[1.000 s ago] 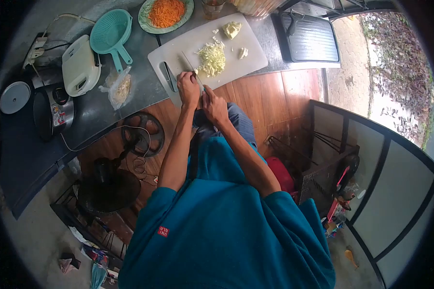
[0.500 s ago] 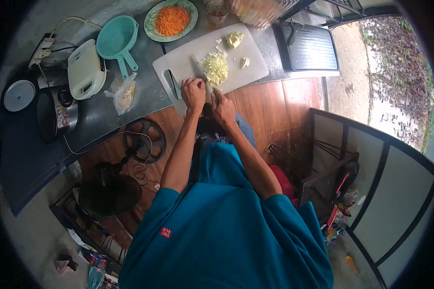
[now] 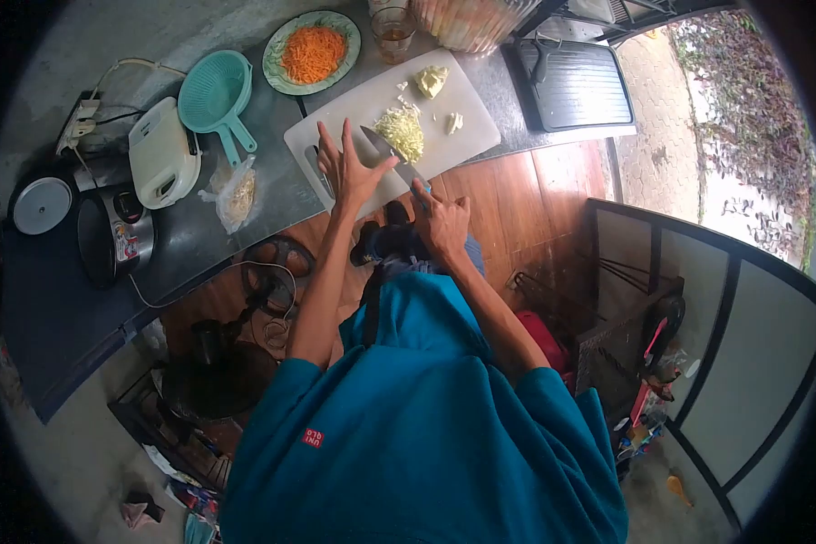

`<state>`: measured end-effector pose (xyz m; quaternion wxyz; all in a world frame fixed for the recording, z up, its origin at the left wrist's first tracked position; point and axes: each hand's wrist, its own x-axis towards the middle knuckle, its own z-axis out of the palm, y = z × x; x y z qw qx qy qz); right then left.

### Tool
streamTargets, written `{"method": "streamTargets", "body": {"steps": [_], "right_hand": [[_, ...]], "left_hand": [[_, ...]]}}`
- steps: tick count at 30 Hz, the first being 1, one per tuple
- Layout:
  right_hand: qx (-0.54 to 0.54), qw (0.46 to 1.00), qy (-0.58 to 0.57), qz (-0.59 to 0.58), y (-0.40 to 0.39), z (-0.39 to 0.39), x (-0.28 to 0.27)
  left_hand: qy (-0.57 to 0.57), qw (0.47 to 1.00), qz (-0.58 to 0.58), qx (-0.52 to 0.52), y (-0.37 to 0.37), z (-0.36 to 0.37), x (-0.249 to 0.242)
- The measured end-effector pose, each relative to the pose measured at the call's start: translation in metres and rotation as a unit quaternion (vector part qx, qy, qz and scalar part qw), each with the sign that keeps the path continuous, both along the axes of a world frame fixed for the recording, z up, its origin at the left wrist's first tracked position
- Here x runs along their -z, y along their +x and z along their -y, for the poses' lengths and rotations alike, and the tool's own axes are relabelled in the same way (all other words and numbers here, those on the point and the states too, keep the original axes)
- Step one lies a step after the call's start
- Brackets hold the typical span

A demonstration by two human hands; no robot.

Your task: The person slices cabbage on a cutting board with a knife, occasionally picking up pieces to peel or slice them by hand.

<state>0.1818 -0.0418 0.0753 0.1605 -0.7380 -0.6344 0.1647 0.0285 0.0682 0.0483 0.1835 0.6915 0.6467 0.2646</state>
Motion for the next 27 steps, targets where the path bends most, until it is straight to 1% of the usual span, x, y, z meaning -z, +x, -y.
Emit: {"method": "streamTargets", "body": {"steps": [2,4,6,7,8,9,11,12,13,14,15,17,18,19,20,21,22,23,24,25,26,27], "right_hand": [[-0.012,0.999,-0.028,0.021,0.002,0.005,-0.011],[-0.011,0.999,-0.03,0.032,0.007,0.015,-0.01],[-0.013,0.998,-0.032,0.043,0.013,0.027,-0.015],[-0.005,0.999,-0.023,0.024,0.015,0.032,-0.019],[0.002,1.0,-0.014,0.003,0.017,0.036,-0.024],[0.002,1.0,-0.012,0.005,0.019,0.038,-0.032],[0.067,0.983,-0.154,-0.069,0.023,0.043,-0.049],[0.067,0.984,-0.153,-0.069,0.024,0.046,-0.054],[0.119,0.971,-0.167,-0.125,0.025,0.05,-0.057],[0.165,0.952,-0.18,-0.183,0.023,0.052,-0.058],[0.153,0.954,-0.175,-0.191,0.022,0.053,-0.055],[0.18,0.942,-0.115,-0.258,0.027,0.067,-0.049],[0.181,0.945,-0.105,-0.252,0.03,0.073,-0.046],[0.186,0.947,-0.094,-0.243,0.031,0.074,-0.05],[0.199,0.945,-0.102,-0.24,0.032,0.077,-0.055],[0.232,0.927,-0.14,-0.261,0.031,0.075,-0.067],[0.226,0.933,-0.103,-0.261,0.033,0.08,-0.06],[0.219,0.938,-0.065,-0.26,0.034,0.086,-0.051],[0.222,0.938,-0.063,-0.259,0.035,0.088,-0.047],[0.223,0.938,-0.068,-0.257,0.037,0.09,-0.044],[0.226,0.937,-0.071,-0.255,0.038,0.091,-0.043],[0.23,0.937,-0.07,-0.254,0.04,0.089,-0.045]], "left_hand": [[0.018,1.0,-0.02,0.01,0.001,-0.015,0.001],[0.018,0.997,-0.076,0.02,0.003,-0.03,-0.001],[0.015,0.996,-0.085,0.023,0.002,-0.042,0.005],[0.01,0.995,-0.095,0.025,0.003,-0.046,0.007],[0.061,0.996,-0.069,0.014,0.006,-0.049,0.008],[0.063,0.996,-0.068,0.014,0.008,-0.054,0.011],[0.016,0.994,-0.021,0.109,0.013,-0.064,0.019],[0.065,0.99,0.035,0.116,0.023,-0.066,0.016],[0.067,0.99,0.035,0.115,0.037,-0.069,0.023],[0.045,0.991,0.056,0.111,0.048,-0.076,0.029],[0.027,0.992,0.073,0.103,0.051,-0.088,0.032],[-0.014,0.993,0.06,0.102,0.059,-0.098,0.026],[-0.041,0.991,0.06,0.116,0.063,-0.103,0.026],[-0.04,0.99,0.068,0.116,0.071,-0.11,0.043],[-0.003,0.992,0.06,0.113,0.077,-0.118,0.059],[0.034,0.992,0.05,0.11,0.079,-0.123,0.071],[0.019,0.989,0.01,0.144,0.075,-0.125,0.071],[0.02,0.989,0.012,0.146,0.073,-0.131,0.085],[-0.029,0.981,0.102,0.161,0.074,-0.141,0.122],[-0.079,0.963,0.19,0.174,0.074,-0.148,0.142],[-0.045,0.974,0.136,0.178,0.075,-0.149,0.141],[-0.045,0.973,0.138,0.182,0.075,-0.148,0.136]]}}
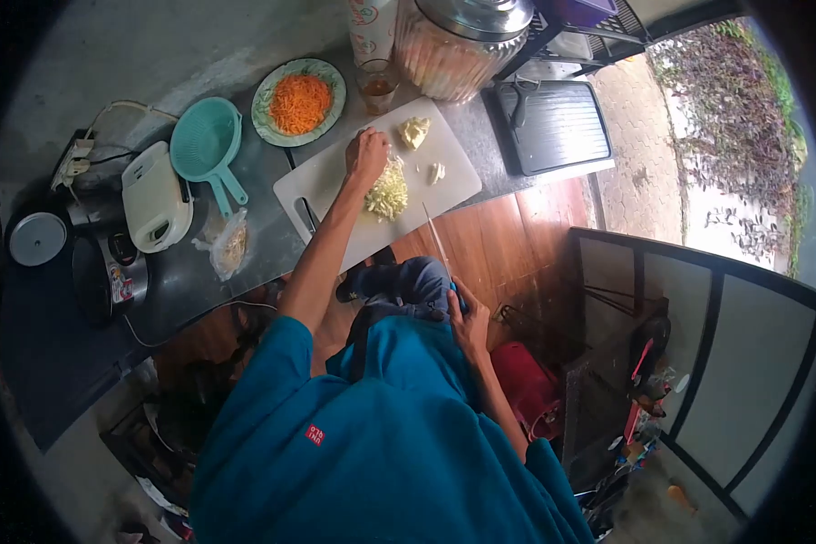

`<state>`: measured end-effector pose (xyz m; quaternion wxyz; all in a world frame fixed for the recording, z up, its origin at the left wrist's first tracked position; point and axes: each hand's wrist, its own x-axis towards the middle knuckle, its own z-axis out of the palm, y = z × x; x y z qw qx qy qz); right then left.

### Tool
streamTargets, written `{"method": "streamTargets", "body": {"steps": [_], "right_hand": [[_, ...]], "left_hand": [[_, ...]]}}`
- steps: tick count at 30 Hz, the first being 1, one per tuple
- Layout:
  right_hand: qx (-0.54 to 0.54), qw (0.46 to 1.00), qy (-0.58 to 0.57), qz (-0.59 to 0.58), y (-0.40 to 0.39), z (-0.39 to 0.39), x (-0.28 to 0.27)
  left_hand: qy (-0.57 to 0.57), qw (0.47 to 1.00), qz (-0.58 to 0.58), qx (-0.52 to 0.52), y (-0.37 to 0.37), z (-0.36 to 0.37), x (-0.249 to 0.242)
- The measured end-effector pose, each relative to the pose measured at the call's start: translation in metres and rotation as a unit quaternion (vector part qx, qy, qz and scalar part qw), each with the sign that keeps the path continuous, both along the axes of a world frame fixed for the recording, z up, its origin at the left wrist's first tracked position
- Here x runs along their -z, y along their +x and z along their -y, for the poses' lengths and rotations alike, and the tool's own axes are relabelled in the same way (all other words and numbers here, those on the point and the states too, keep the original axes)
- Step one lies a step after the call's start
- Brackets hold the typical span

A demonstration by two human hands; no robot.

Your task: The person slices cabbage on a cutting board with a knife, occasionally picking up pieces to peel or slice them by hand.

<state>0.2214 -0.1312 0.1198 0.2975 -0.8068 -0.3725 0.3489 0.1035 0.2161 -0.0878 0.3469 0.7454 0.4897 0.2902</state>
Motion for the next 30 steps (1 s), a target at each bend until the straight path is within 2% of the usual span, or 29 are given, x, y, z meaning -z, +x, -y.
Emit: {"method": "streamTargets", "body": {"steps": [2,3,7,11,14,16,18,20,22,26,28,30], "right_hand": [[-0.011,1.0,-0.008,-0.022,0.001,-0.002,-0.003],[-0.008,1.0,-0.008,-0.022,0.002,-0.002,-0.002],[-0.007,1.0,-0.002,-0.02,0.005,-0.002,0.004],[-0.006,1.0,-0.006,-0.029,0.007,-0.006,0.002],[0.008,0.999,-0.008,-0.035,0.008,-0.008,-0.002],[0.017,0.999,-0.001,-0.035,0.009,-0.007,-0.002],[0.029,0.999,0.006,-0.034,0.008,-0.004,-0.003],[0.051,0.998,0.005,-0.043,0.006,0.001,-0.005],[0.061,0.997,0.002,-0.048,0.006,0.007,0.001],[0.073,0.996,0.016,-0.057,0.005,0.012,0.014],[0.071,0.996,0.014,-0.06,0.006,0.007,0.016],[0.056,0.997,0.013,-0.052,0.008,0.002,0.017]], "left_hand": [[-0.079,0.995,0.046,-0.038,-0.004,0.007,-0.021],[0.037,0.999,-0.035,0.01,-0.011,0.016,-0.052],[0.028,0.994,-0.067,0.086,-0.033,0.027,-0.079],[0.064,0.993,-0.06,0.084,-0.027,0.022,-0.093],[0.073,0.995,-0.005,0.062,0.007,0.02,-0.105],[0.138,0.989,-0.023,0.044,0.03,0.019,-0.109],[0.147,0.986,-0.058,0.055,0.042,0.013,-0.109],[0.105,0.972,-0.2,0.067,0.05,0.008,-0.104],[0.11,0.968,-0.216,0.061,0.053,0.005,-0.109],[0.064,0.986,-0.139,0.065,0.037,0.009,-0.12],[0.012,1.0,0.006,-0.005,0.027,0.011,-0.111],[0.034,0.999,0.009,-0.011,0.014,0.015,-0.11]]}}
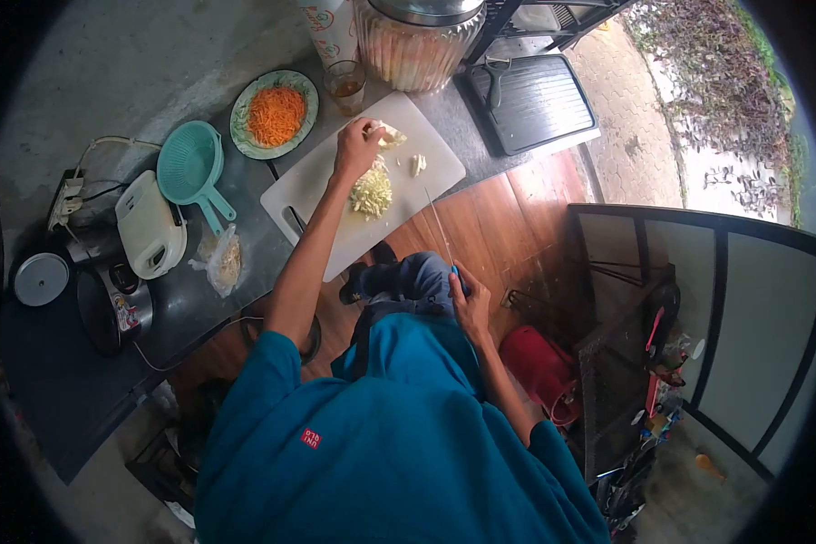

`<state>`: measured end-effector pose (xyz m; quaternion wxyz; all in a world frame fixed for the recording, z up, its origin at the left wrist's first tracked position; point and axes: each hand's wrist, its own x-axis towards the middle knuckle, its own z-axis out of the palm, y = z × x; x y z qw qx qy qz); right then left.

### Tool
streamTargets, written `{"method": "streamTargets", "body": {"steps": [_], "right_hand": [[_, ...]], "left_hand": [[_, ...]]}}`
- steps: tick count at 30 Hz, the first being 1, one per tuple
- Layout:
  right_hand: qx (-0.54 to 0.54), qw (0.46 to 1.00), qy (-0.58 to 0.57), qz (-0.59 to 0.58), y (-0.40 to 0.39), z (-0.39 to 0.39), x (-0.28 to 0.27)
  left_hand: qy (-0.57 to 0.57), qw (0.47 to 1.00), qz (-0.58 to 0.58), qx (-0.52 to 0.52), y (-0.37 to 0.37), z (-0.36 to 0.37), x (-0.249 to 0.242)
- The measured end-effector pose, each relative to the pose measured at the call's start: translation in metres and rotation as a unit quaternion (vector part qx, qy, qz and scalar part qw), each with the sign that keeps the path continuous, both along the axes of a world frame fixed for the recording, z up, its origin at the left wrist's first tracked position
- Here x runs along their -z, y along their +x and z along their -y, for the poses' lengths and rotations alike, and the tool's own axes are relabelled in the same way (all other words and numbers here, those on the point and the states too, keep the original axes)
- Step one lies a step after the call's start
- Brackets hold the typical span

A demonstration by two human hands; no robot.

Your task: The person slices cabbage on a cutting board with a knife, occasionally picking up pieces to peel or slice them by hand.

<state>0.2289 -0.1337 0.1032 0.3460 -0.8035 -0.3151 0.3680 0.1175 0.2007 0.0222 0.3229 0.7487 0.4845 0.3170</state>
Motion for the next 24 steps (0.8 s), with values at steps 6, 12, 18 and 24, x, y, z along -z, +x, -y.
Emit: {"method": "streamTargets", "body": {"steps": [6,12,18,24], "right_hand": [[0.015,0.998,0.043,-0.037,-0.005,-0.02,0.015],[-0.019,0.995,0.053,-0.08,-0.014,-0.049,0.018],[-0.004,0.991,0.022,-0.129,-0.008,-0.063,0.023],[-0.01,0.992,0.04,-0.117,-0.007,-0.055,0.032]], "left_hand": [[-0.134,0.951,0.274,-0.055,-0.041,0.046,-0.042],[-0.154,0.93,0.322,-0.087,-0.069,0.06,-0.034],[-0.241,0.865,0.415,-0.146,-0.079,0.05,-0.017],[-0.21,0.892,0.337,-0.217,-0.132,0.049,0.01]]}}
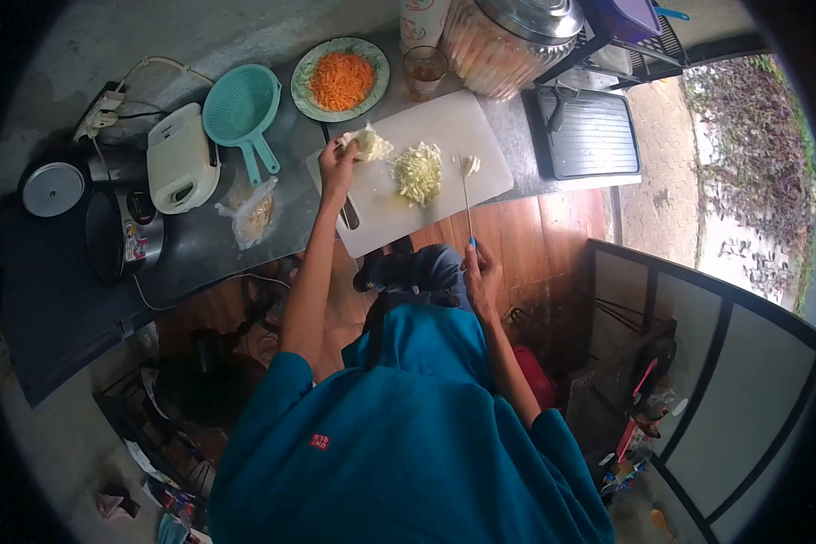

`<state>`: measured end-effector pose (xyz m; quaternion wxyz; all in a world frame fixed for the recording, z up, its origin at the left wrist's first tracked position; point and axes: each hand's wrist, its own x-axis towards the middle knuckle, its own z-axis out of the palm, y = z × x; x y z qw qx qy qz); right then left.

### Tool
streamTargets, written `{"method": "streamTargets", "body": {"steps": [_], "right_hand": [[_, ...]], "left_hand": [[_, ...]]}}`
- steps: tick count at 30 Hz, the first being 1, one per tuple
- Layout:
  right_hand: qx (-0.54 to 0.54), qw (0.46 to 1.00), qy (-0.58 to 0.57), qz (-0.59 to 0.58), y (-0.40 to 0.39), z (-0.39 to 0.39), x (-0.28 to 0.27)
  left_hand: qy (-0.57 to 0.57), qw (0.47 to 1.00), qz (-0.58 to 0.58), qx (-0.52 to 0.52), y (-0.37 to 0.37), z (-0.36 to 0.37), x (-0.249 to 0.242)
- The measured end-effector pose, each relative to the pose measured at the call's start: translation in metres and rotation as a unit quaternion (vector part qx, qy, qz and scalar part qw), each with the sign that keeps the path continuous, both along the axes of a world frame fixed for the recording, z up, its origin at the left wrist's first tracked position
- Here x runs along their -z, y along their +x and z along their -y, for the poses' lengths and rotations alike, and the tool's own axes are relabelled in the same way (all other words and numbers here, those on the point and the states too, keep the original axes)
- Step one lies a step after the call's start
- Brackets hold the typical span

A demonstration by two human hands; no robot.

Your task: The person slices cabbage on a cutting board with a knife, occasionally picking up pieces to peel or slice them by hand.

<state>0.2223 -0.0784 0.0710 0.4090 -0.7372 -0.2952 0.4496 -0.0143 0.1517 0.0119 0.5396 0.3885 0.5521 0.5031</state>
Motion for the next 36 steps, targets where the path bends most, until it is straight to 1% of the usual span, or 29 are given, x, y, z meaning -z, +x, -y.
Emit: {"method": "streamTargets", "body": {"steps": [2,5,6,8,10,12,13,14,16,17,19,20,22,23,24,26,28,30,34,36], "right_hand": [[0.002,1.0,-0.007,-0.004,-0.001,0.002,0.004],[-0.008,1.0,0.014,-0.007,-0.002,0.006,0.014],[-0.016,1.0,0.009,0.004,-0.002,0.005,0.013],[-0.025,1.0,0.006,0.013,-0.004,0.0,0.013],[-0.033,0.999,0.014,0.015,-0.005,-0.004,0.008],[-0.04,0.999,-0.001,0.015,-0.007,-0.008,0.003],[-0.046,0.999,-0.015,0.017,-0.008,-0.009,0.0],[-0.049,0.998,-0.018,0.017,-0.009,-0.01,-0.002],[-0.092,0.995,-0.001,0.044,-0.015,-0.014,-0.009],[-0.094,0.995,-0.003,0.044,-0.018,-0.016,-0.013],[-0.186,0.98,-0.025,0.063,-0.024,-0.023,-0.022],[-0.188,0.98,-0.027,0.063,-0.025,-0.026,-0.021],[-0.285,0.954,0.04,0.08,-0.031,-0.038,-0.028],[-0.293,0.951,-0.04,0.084,-0.03,-0.043,-0.035],[-0.296,0.95,-0.04,0.085,-0.027,-0.048,-0.033],[-0.334,0.926,-0.063,0.162,-0.021,-0.056,-0.026],[-0.34,0.925,-0.045,0.161,-0.015,-0.059,-0.018],[-0.344,0.925,-0.029,0.161,-0.014,-0.058,-0.016],[-0.338,0.923,-0.045,0.178,-0.018,-0.059,-0.026],[-0.332,0.925,-0.056,0.175,-0.022,-0.057,-0.028]], "left_hand": [[-0.007,1.0,-0.004,-0.002,-0.016,0.009,0.008],[0.047,0.989,-0.129,0.061,-0.029,0.031,-0.013],[0.045,0.989,-0.131,0.06,-0.031,0.041,-0.014],[0.093,0.978,-0.177,0.065,-0.031,0.056,-0.017],[0.074,0.982,-0.167,0.054,-0.027,0.072,-0.016],[0.144,0.958,-0.243,0.054,-0.02,0.085,-0.018],[0.139,0.947,-0.281,0.073,-0.017,0.092,-0.02],[0.135,0.947,-0.281,0.071,-0.013,0.099,-0.023],[0.142,0.93,-0.324,0.098,-0.006,0.112,-0.022],[0.141,0.94,-0.296,0.099,-0.004,0.117,-0.018],[0.147,0.934,-0.308,0.103,-0.001,0.126,-0.009],[0.157,0.928,-0.321,0.108,-0.001,0.129,-0.006],[0.155,0.921,-0.338,0.113,-0.003,0.133,-0.005],[0.161,0.918,-0.341,0.122,-0.004,0.133,-0.005],[0.167,0.914,-0.345,0.131,-0.005,0.133,-0.005],[0.17,0.91,-0.358,0.122,-0.005,0.137,-0.005],[0.173,0.904,-0.372,0.115,-0.006,0.139,-0.013],[0.184,0.911,-0.35,0.114,-0.006,0.144,-0.02],[0.196,0.917,-0.327,0.116,-0.005,0.147,-0.006],[0.13,0.942,-0.311,0.006,0.008,0.147,-0.008]]}}
